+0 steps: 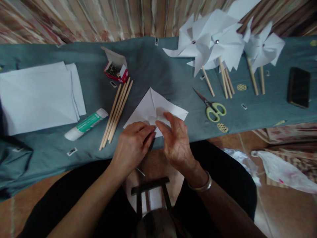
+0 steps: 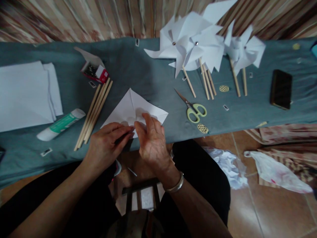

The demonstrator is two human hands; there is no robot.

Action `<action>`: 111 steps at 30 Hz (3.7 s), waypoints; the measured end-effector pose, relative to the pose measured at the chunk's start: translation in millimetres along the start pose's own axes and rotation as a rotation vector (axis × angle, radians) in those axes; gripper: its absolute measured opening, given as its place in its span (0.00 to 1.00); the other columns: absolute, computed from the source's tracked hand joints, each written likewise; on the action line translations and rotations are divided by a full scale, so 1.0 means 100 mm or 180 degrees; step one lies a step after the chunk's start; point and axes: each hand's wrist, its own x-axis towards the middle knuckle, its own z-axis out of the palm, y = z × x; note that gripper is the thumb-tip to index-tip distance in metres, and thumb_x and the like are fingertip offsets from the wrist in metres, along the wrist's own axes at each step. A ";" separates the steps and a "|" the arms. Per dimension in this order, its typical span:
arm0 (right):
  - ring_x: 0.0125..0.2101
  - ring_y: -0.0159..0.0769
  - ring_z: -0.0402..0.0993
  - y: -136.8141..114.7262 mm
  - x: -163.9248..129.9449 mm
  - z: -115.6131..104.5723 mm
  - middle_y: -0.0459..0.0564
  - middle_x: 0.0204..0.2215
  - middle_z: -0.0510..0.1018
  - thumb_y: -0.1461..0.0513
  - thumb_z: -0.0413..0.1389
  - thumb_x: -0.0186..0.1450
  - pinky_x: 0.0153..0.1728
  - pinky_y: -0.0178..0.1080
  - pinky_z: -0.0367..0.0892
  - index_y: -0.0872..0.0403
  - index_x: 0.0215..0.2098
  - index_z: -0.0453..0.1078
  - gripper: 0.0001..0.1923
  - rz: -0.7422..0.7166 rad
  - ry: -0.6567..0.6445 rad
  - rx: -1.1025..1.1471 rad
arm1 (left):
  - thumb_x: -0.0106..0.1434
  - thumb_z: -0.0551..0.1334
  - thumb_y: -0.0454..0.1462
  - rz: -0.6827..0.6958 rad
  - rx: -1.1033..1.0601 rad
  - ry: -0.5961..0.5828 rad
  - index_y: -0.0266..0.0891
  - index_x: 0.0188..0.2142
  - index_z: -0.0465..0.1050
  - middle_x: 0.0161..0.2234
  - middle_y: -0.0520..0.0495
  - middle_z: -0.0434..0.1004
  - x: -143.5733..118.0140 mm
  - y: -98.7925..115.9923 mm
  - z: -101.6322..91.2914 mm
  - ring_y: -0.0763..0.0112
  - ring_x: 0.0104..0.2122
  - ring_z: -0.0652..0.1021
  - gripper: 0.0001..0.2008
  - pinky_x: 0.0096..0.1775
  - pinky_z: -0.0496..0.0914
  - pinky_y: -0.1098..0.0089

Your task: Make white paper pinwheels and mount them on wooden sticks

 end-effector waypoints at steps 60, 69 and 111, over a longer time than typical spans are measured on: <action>0.43 0.43 0.79 0.41 -0.15 -0.64 0.52 0.41 0.83 0.60 0.55 0.67 0.47 0.47 0.73 0.53 0.45 0.77 0.11 0.0808 0.0234 0.0355 | 0.67 0.60 0.30 0.1210 0.0634 0.0150 0.36 0.40 0.75 0.36 0.46 0.79 -0.16 0.28 0.05 0.65 0.35 0.75 0.05 0.37 0.66 0.64; 0.57 0.43 0.71 0.39 -0.20 -0.57 0.55 0.57 0.75 0.69 0.54 0.64 0.59 0.53 0.65 0.52 0.49 0.75 0.16 0.0272 -0.0365 0.1272 | 0.65 0.62 0.31 0.1021 0.0519 0.0227 0.33 0.42 0.75 0.38 0.44 0.81 -0.22 0.16 -0.01 0.63 0.35 0.76 0.06 0.36 0.69 0.63; 0.43 0.41 0.74 0.10 -0.03 -0.27 0.53 0.43 0.81 0.64 0.53 0.70 0.48 0.44 0.72 0.56 0.43 0.77 0.10 -0.0144 0.0140 0.0594 | 0.66 0.59 0.27 0.0985 0.0012 0.0115 0.31 0.50 0.69 0.40 0.41 0.78 -0.27 0.20 0.05 0.63 0.39 0.76 0.13 0.39 0.78 0.62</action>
